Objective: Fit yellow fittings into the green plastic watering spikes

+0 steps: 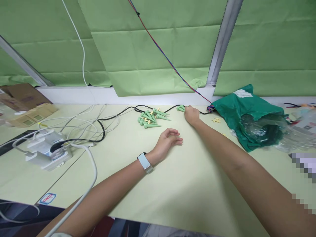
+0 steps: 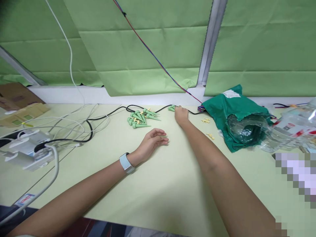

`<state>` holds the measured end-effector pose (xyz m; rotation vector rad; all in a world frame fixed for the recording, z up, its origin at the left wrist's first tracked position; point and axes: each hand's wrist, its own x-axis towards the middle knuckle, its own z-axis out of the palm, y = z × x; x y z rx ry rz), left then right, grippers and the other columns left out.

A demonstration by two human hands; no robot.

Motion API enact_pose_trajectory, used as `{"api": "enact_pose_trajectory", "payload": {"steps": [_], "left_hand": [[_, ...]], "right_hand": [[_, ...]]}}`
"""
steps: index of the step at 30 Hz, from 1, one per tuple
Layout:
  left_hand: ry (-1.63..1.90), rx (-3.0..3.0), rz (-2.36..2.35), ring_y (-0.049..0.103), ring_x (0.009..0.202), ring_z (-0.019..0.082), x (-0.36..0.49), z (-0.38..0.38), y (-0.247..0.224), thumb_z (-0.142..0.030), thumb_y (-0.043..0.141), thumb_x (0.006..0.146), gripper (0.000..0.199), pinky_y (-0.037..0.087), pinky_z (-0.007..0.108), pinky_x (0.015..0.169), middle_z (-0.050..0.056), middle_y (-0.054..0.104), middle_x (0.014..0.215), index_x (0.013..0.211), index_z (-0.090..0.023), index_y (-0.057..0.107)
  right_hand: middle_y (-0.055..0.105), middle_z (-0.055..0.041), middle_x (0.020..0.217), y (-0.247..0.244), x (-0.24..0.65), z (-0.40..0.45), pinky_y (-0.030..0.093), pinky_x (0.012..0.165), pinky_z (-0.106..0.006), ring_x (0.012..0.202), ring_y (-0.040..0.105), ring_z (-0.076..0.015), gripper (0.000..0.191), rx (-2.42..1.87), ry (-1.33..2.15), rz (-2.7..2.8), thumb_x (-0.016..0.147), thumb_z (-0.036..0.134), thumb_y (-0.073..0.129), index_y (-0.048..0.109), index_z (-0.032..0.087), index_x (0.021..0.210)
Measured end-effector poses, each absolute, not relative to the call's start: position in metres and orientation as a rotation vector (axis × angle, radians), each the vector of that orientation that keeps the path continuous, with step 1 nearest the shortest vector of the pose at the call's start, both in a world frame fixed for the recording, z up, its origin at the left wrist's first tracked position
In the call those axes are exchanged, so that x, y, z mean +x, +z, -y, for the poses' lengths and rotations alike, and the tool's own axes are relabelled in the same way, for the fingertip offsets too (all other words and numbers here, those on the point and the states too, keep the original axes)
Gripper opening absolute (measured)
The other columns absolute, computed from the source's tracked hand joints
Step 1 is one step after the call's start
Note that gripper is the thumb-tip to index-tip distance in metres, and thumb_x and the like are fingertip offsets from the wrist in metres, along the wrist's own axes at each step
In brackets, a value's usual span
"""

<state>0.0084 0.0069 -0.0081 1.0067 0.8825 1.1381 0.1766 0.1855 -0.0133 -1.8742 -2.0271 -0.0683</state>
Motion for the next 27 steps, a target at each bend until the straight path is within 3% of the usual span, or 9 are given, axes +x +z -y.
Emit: {"api": "enact_pose_trajectory", "payload": {"steps": [4, 10, 17, 22, 27], "left_hand": [[1.139, 1.006, -0.866, 0.071, 0.084, 0.018, 0.008, -0.008, -0.010, -0.009, 0.068, 0.078, 0.020, 0.058, 0.046, 0.091, 0.008, 0.062, 0.104, 0.095, -0.015, 0.059], [1.124, 1.043, -0.853, 0.069, 0.082, 0.018, 0.008, -0.008, -0.010, -0.009, 0.068, 0.076, 0.018, 0.059, 0.043, 0.085, 0.006, 0.062, 0.097, 0.091, -0.015, 0.060], [1.125, 1.058, -0.864, 0.069, 0.080, 0.017, 0.007, -0.007, -0.007, -0.010, 0.062, 0.080, 0.013, 0.059, 0.041, 0.083, 0.006, 0.064, 0.094, 0.092, -0.015, 0.060], [1.165, 1.037, -0.896, 0.070, 0.076, 0.016, 0.008, -0.010, -0.008, -0.010, 0.064, 0.079, 0.014, 0.059, 0.038, 0.081, 0.006, 0.066, 0.094, 0.091, -0.015, 0.060], [1.167, 1.047, -0.993, 0.070, 0.074, 0.015, 0.011, -0.011, -0.006, -0.014, 0.067, 0.080, 0.008, 0.058, 0.039, 0.087, 0.006, 0.068, 0.085, 0.086, -0.014, 0.063]], "right_hand": [[0.066, -0.0203, 0.121, -0.013, 0.169, -0.178, 0.044, 0.089, -0.036, 0.108, 0.064, -0.0301, 0.031, -1.805, -0.039, 2.031, 0.099, 0.019, 0.043, 0.067, 0.013, 0.117], [0.073, -0.0070, 0.109, -0.012, 0.127, -0.159, 0.046, 0.081, -0.029, 0.097, 0.065, -0.0223, 0.026, -1.611, 0.158, 2.136, 0.095, 0.040, 0.054, 0.071, 0.023, 0.105], [0.074, -0.0073, 0.097, -0.013, 0.113, -0.150, 0.046, 0.075, -0.027, 0.088, 0.066, -0.0206, 0.013, -1.521, 0.373, 2.110, 0.084, 0.021, 0.062, 0.074, 0.020, 0.087], [0.074, -0.0022, 0.082, -0.019, 0.140, -0.120, 0.044, 0.065, -0.022, 0.072, 0.063, -0.0141, 0.012, -1.377, 0.588, 2.076, 0.081, 0.024, 0.064, 0.075, 0.018, 0.085], [0.072, -0.0018, 0.083, -0.025, 0.174, -0.058, 0.044, 0.067, -0.024, 0.072, 0.059, -0.0136, 0.014, -1.289, 0.643, 1.955, 0.085, 0.026, 0.062, 0.074, 0.018, 0.084]]}}
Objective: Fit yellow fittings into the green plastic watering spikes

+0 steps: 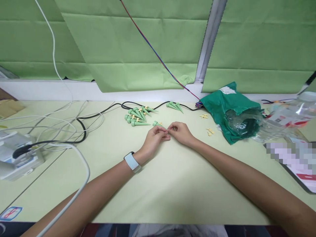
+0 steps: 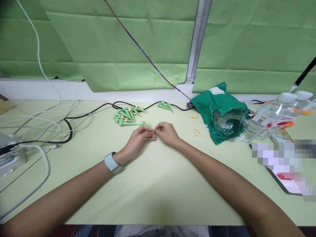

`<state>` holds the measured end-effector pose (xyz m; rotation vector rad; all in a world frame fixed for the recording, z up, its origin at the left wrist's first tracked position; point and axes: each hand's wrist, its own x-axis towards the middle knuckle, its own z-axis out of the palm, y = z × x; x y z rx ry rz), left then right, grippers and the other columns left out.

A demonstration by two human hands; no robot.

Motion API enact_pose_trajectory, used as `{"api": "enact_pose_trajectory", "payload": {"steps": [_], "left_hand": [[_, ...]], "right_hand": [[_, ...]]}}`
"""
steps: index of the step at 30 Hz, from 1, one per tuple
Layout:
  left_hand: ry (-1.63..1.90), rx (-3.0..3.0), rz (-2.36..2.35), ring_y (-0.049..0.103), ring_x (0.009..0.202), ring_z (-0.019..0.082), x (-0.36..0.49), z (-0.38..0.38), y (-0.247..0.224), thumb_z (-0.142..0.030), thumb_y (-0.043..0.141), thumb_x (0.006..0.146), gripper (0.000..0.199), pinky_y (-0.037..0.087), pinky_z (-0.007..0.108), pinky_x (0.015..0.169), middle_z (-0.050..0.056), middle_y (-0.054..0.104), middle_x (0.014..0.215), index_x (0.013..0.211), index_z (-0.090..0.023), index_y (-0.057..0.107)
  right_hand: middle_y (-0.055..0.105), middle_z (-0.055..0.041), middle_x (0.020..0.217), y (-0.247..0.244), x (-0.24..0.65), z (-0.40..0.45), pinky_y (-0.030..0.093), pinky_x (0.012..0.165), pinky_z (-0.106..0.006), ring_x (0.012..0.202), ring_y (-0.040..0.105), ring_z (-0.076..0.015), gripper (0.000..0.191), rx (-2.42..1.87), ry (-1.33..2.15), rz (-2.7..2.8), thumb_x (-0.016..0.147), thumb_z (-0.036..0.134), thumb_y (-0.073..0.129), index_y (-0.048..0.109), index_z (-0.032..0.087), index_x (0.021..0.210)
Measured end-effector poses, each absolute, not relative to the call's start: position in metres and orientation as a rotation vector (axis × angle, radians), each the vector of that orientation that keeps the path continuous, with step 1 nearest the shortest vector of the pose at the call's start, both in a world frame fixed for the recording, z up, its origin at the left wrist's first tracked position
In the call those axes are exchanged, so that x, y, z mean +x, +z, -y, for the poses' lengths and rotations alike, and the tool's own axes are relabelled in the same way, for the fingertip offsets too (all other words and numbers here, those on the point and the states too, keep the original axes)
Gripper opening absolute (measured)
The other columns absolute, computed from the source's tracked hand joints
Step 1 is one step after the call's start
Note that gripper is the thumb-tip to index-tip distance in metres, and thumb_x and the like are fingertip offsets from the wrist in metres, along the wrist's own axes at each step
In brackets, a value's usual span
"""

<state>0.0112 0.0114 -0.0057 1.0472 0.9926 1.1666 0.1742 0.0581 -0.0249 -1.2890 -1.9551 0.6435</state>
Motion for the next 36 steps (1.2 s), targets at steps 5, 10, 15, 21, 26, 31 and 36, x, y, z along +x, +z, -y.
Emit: {"api": "enact_pose_trajectory", "payload": {"steps": [5, 10, 15, 21, 26, 31, 36], "left_hand": [[1.049, 1.211, -1.003, 0.069, 0.073, 0.019, 0.013, -0.008, -0.003, -0.043, 0.069, 0.087, 0.034, 0.058, 0.039, 0.083, 0.009, 0.070, 0.077, 0.070, -0.013, 0.068], [1.008, 1.321, -1.080, 0.069, 0.070, 0.021, 0.015, -0.006, -0.004, -0.053, 0.070, 0.084, 0.045, 0.057, 0.039, 0.081, 0.010, 0.070, 0.069, 0.063, -0.013, 0.068], [1.051, 1.272, -1.048, 0.070, 0.077, 0.021, 0.016, -0.005, -0.001, -0.046, 0.074, 0.082, 0.034, 0.057, 0.037, 0.080, 0.008, 0.072, 0.079, 0.076, -0.013, 0.069], [0.998, 1.344, -0.983, 0.065, 0.070, 0.018, 0.011, -0.004, 0.002, -0.037, 0.067, 0.088, 0.021, 0.049, 0.030, 0.068, 0.004, 0.067, 0.071, 0.084, -0.016, 0.072], [0.863, 1.503, -0.883, 0.063, 0.069, 0.018, 0.011, 0.003, 0.011, -0.038, 0.067, 0.089, 0.026, 0.050, 0.033, 0.071, 0.005, 0.066, 0.070, 0.073, -0.017, 0.069], [0.911, 1.504, -0.871, 0.063, 0.072, 0.018, 0.014, 0.005, 0.011, -0.037, 0.067, 0.089, 0.026, 0.052, 0.032, 0.073, 0.005, 0.065, 0.074, 0.072, -0.016, 0.067], [1.002, 1.457, -0.870, 0.066, 0.073, 0.018, 0.012, 0.002, 0.005, -0.036, 0.072, 0.084, 0.019, 0.053, 0.032, 0.074, 0.003, 0.065, 0.077, 0.086, -0.017, 0.067]], "right_hand": [[0.064, 0.0004, 0.072, -0.025, 0.192, -0.001, 0.040, 0.062, -0.027, 0.065, 0.052, -0.0144, 0.012, -1.217, 0.814, 1.640, 0.082, 0.030, 0.068, 0.071, 0.019, 0.079], [0.061, 0.0009, 0.069, -0.028, 0.191, 0.020, 0.038, 0.058, -0.027, 0.063, 0.051, -0.0149, 0.017, -1.184, 1.012, 1.484, 0.081, 0.036, 0.071, 0.069, 0.020, 0.082], [0.059, 0.0020, 0.069, -0.027, 0.187, 0.021, 0.037, 0.058, -0.026, 0.062, 0.049, -0.0141, 0.013, -1.157, 1.019, 1.506, 0.081, 0.034, 0.070, 0.069, 0.021, 0.083], [0.064, 0.0008, 0.078, -0.022, 0.192, 0.018, 0.039, 0.052, -0.025, 0.056, 0.051, -0.0117, 0.022, -1.060, 1.194, 1.366, 0.088, 0.044, 0.062, 0.065, 0.022, 0.088], [0.064, 0.0007, 0.077, -0.021, 0.196, 0.016, 0.041, 0.050, -0.024, 0.053, 0.052, -0.0102, 0.029, -0.968, 1.298, 1.346, 0.089, 0.049, 0.062, 0.062, 0.021, 0.084], [0.068, -0.0012, 0.080, -0.020, 0.195, 0.017, 0.044, 0.053, -0.024, 0.055, 0.052, -0.0102, 0.030, -0.917, 1.329, 1.422, 0.090, 0.050, 0.063, 0.064, 0.020, 0.090], [0.067, -0.0007, 0.078, -0.020, 0.196, 0.018, 0.045, 0.053, -0.024, 0.054, 0.053, -0.0098, 0.030, -0.937, 1.338, 1.418, 0.087, 0.050, 0.068, 0.064, 0.020, 0.089]]}}
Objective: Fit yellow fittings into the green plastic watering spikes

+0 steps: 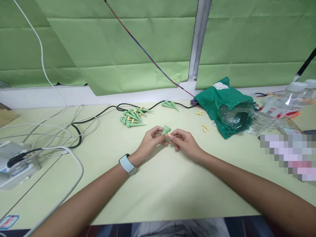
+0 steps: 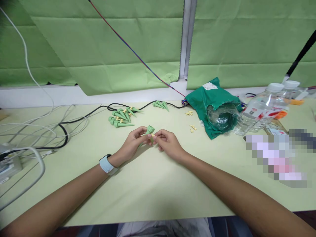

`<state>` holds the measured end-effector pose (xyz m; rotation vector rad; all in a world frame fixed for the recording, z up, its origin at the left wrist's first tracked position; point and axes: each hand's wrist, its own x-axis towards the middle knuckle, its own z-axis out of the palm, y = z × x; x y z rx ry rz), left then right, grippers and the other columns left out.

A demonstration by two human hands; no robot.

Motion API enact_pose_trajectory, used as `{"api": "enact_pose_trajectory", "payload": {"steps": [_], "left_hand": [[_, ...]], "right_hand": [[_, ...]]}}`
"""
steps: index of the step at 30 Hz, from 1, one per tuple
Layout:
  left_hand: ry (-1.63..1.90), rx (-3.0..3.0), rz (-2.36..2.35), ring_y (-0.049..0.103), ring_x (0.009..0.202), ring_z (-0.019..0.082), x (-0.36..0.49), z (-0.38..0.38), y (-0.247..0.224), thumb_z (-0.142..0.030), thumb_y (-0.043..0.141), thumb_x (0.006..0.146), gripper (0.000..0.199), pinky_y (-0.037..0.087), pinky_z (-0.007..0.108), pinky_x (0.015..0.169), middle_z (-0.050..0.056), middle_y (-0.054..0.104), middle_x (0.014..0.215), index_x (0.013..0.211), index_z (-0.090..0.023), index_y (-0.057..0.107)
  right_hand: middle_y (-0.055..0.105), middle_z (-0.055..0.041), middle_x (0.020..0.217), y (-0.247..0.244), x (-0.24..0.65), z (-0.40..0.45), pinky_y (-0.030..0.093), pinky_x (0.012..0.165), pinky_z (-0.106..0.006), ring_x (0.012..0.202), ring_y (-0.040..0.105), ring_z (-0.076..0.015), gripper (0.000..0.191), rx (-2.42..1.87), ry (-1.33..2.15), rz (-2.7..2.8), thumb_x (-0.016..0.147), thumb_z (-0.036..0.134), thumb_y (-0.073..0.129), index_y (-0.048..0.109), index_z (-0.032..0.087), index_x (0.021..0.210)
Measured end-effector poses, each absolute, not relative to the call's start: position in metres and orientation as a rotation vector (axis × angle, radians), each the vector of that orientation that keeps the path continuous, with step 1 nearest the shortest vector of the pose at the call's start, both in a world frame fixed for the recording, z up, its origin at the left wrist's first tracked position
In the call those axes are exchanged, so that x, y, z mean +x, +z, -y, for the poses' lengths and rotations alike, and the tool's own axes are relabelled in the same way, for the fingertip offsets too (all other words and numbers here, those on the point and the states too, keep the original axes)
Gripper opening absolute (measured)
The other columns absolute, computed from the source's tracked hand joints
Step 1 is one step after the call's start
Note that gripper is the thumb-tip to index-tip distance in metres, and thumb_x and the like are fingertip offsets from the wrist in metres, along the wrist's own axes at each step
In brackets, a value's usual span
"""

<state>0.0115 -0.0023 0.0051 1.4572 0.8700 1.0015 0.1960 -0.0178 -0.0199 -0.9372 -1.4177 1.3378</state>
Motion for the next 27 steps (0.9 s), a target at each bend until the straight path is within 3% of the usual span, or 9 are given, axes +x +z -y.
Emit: {"api": "enact_pose_trajectory", "payload": {"steps": [3, 11, 17, 24, 27], "left_hand": [[1.007, 1.439, -0.857, 0.067, 0.074, 0.018, 0.009, 0.000, 0.002, -0.032, 0.077, 0.080, 0.024, 0.054, 0.030, 0.074, 0.002, 0.066, 0.080, 0.098, -0.018, 0.069], [1.008, 1.486, -0.986, 0.065, 0.073, 0.015, 0.007, -0.001, 0.004, -0.028, 0.084, 0.070, 0.034, 0.051, 0.027, 0.071, 0.000, 0.065, 0.076, 0.100, -0.018, 0.071], [0.964, 1.556, -0.999, 0.059, 0.067, 0.012, 0.009, 0.002, 0.005, -0.028, 0.084, 0.070, 0.035, 0.047, 0.023, 0.064, -0.003, 0.059, 0.071, 0.101, -0.018, 0.071], [0.994, 1.553, -1.032, 0.060, 0.066, 0.014, 0.011, 0.003, 0.005, -0.031, 0.085, 0.068, 0.035, 0.047, 0.025, 0.062, -0.001, 0.061, 0.069, 0.097, -0.017, 0.072], [1.020, 1.515, -1.007, 0.063, 0.072, 0.015, 0.011, 0.002, 0.005, -0.032, 0.086, 0.068, 0.037, 0.051, 0.026, 0.067, 0.001, 0.064, 0.076, 0.099, -0.017, 0.073]], "right_hand": [[0.068, -0.0010, 0.077, -0.019, 0.197, 0.019, 0.046, 0.054, -0.025, 0.055, 0.054, -0.0103, 0.030, -0.949, 1.348, 1.451, 0.086, 0.050, 0.068, 0.065, 0.019, 0.086], [0.071, -0.0033, 0.075, -0.011, 0.204, 0.018, 0.044, 0.054, -0.026, 0.053, 0.054, -0.0120, 0.031, -1.031, 1.266, 1.725, 0.091, 0.044, 0.060, 0.074, 0.019, 0.080], [0.053, 0.0020, 0.051, -0.017, 0.205, 0.022, 0.032, 0.052, -0.027, 0.049, 0.046, -0.0125, 0.033, -1.139, 0.935, 1.873, 0.092, 0.033, 0.055, 0.071, 0.019, 0.066], [0.060, -0.0019, 0.063, -0.017, 0.199, 0.030, 0.033, 0.059, -0.029, 0.059, 0.050, -0.0149, 0.029, -1.111, 0.471, 2.002, 0.093, 0.024, 0.052, 0.068, 0.020, 0.069], [0.062, -0.0026, 0.066, -0.015, 0.199, 0.029, 0.036, 0.060, -0.029, 0.062, 0.053, -0.0154, 0.022, -1.164, 0.474, 1.913, 0.090, 0.027, 0.058, 0.068, 0.020, 0.071]]}}
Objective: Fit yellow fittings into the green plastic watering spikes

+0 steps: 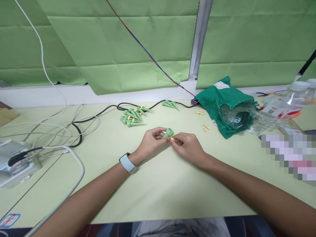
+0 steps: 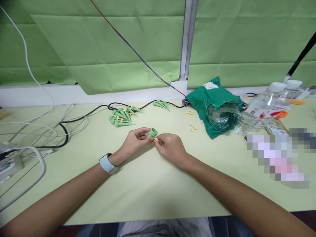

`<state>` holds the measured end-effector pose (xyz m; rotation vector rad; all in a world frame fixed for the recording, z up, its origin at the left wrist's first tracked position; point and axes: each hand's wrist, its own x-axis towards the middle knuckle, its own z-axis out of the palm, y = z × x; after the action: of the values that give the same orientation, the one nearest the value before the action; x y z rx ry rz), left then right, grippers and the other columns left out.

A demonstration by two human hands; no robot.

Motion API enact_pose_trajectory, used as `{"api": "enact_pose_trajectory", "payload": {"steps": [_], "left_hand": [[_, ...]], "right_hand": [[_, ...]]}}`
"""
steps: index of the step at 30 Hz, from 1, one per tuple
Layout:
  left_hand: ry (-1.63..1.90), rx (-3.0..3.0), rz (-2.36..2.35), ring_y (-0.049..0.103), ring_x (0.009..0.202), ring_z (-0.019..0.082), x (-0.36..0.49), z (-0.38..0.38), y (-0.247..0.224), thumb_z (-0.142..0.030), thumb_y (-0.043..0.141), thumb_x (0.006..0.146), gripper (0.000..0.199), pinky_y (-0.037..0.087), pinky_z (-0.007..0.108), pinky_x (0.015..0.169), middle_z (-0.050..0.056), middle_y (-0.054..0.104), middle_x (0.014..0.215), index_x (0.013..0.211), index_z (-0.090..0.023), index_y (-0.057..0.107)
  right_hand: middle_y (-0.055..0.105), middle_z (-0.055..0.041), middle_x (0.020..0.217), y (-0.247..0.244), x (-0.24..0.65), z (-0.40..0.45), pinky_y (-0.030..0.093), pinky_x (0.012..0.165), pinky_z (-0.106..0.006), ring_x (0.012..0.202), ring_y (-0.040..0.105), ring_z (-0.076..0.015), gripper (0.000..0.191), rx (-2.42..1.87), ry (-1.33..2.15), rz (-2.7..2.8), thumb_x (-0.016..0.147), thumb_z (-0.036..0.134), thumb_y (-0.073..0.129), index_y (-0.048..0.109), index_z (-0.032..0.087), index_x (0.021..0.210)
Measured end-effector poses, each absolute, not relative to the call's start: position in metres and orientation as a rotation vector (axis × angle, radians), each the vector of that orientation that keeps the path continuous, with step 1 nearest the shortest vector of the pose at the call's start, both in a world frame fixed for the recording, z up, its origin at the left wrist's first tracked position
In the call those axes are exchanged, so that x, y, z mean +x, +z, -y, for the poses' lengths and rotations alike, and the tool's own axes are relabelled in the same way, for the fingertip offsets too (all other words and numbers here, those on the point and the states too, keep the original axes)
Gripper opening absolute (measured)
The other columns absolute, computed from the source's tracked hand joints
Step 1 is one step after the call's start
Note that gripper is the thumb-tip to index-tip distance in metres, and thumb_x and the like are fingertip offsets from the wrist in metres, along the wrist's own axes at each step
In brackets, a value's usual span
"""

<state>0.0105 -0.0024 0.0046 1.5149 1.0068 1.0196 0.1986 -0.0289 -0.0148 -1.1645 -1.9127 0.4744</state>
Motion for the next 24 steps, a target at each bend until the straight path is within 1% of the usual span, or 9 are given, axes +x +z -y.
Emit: {"api": "enact_pose_trajectory", "payload": {"steps": [2, 5, 7, 9, 12, 16, 18, 22, 24], "left_hand": [[1.030, 1.496, -0.988, 0.065, 0.075, 0.016, 0.009, 0.001, 0.004, -0.033, 0.086, 0.068, 0.039, 0.052, 0.028, 0.071, 0.002, 0.066, 0.080, 0.101, -0.017, 0.072], [0.991, 1.520, -0.943, 0.066, 0.080, 0.018, 0.007, 0.000, 0.003, -0.035, 0.083, 0.073, 0.039, 0.053, 0.031, 0.076, 0.004, 0.069, 0.085, 0.105, -0.016, 0.072], [0.959, 1.562, -0.932, 0.065, 0.084, 0.020, 0.006, 0.000, 0.003, -0.037, 0.081, 0.076, 0.039, 0.052, 0.033, 0.078, 0.006, 0.070, 0.089, 0.108, -0.015, 0.073], [0.953, 1.604, -0.956, 0.064, 0.086, 0.020, 0.006, 0.000, 0.003, -0.037, 0.080, 0.077, 0.041, 0.052, 0.033, 0.078, 0.008, 0.071, 0.091, 0.110, -0.015, 0.074], [0.967, 1.647, -0.992, 0.062, 0.081, 0.020, 0.008, 0.002, 0.005, -0.035, 0.081, 0.075, 0.039, 0.051, 0.032, 0.074, 0.007, 0.069, 0.086, 0.109, -0.015, 0.075], [0.992, 1.671, -1.009, 0.061, 0.080, 0.019, 0.010, 0.003, 0.005, -0.034, 0.081, 0.075, 0.037, 0.049, 0.031, 0.074, 0.006, 0.069, 0.085, 0.107, -0.016, 0.077], [0.989, 1.654, -0.986, 0.061, 0.083, 0.019, 0.010, 0.003, 0.005, -0.035, 0.079, 0.077, 0.037, 0.049, 0.030, 0.074, 0.007, 0.071, 0.090, 0.109, -0.016, 0.076], [0.975, 1.617, -0.914, 0.062, 0.080, 0.018, 0.008, 0.001, 0.005, -0.035, 0.076, 0.082, 0.033, 0.049, 0.029, 0.073, 0.007, 0.072, 0.087, 0.109, -0.016, 0.076], [0.979, 1.607, -0.906, 0.063, 0.079, 0.018, 0.008, 0.001, 0.005, -0.034, 0.076, 0.082, 0.032, 0.049, 0.030, 0.073, 0.007, 0.072, 0.087, 0.108, -0.015, 0.076]], "right_hand": [[0.064, -0.0019, 0.067, -0.012, 0.199, 0.026, 0.038, 0.057, -0.027, 0.060, 0.054, -0.0143, 0.020, -1.167, 0.715, 1.810, 0.088, 0.031, 0.061, 0.070, 0.020, 0.075], [0.067, -0.0026, 0.071, -0.008, 0.204, 0.021, 0.041, 0.052, -0.025, 0.053, 0.053, -0.0119, 0.029, -1.068, 1.169, 1.709, 0.092, 0.040, 0.057, 0.072, 0.017, 0.084], [0.069, -0.0036, 0.073, -0.007, 0.207, 0.018, 0.043, 0.052, -0.025, 0.053, 0.053, -0.0116, 0.032, -1.037, 1.285, 1.707, 0.093, 0.042, 0.055, 0.073, 0.016, 0.086], [0.069, -0.0037, 0.072, -0.007, 0.210, 0.017, 0.043, 0.053, -0.024, 0.055, 0.054, -0.0121, 0.029, -1.061, 1.250, 1.749, 0.091, 0.040, 0.058, 0.073, 0.016, 0.084], [0.063, -0.0004, 0.063, -0.010, 0.209, 0.020, 0.038, 0.052, -0.023, 0.056, 0.052, -0.0116, 0.021, -1.115, 1.006, 1.823, 0.087, 0.033, 0.063, 0.067, 0.017, 0.073], [0.056, 0.0025, 0.058, -0.014, 0.204, 0.024, 0.035, 0.052, -0.023, 0.055, 0.048, -0.0107, 0.024, -1.179, 0.704, 1.805, 0.082, 0.030, 0.068, 0.057, 0.018, 0.064], [0.058, 0.0017, 0.061, -0.014, 0.202, 0.023, 0.036, 0.053, -0.023, 0.056, 0.050, -0.0112, 0.023, -1.194, 0.783, 1.753, 0.084, 0.034, 0.067, 0.061, 0.018, 0.069], [0.067, -0.0016, 0.071, -0.011, 0.204, 0.021, 0.041, 0.053, -0.025, 0.053, 0.052, -0.0114, 0.029, -1.102, 1.181, 1.740, 0.092, 0.042, 0.056, 0.070, 0.017, 0.085], [0.066, -0.0011, 0.069, -0.011, 0.205, 0.021, 0.040, 0.053, -0.024, 0.054, 0.051, -0.0114, 0.028, -1.110, 1.157, 1.728, 0.090, 0.041, 0.058, 0.070, 0.017, 0.081]]}}
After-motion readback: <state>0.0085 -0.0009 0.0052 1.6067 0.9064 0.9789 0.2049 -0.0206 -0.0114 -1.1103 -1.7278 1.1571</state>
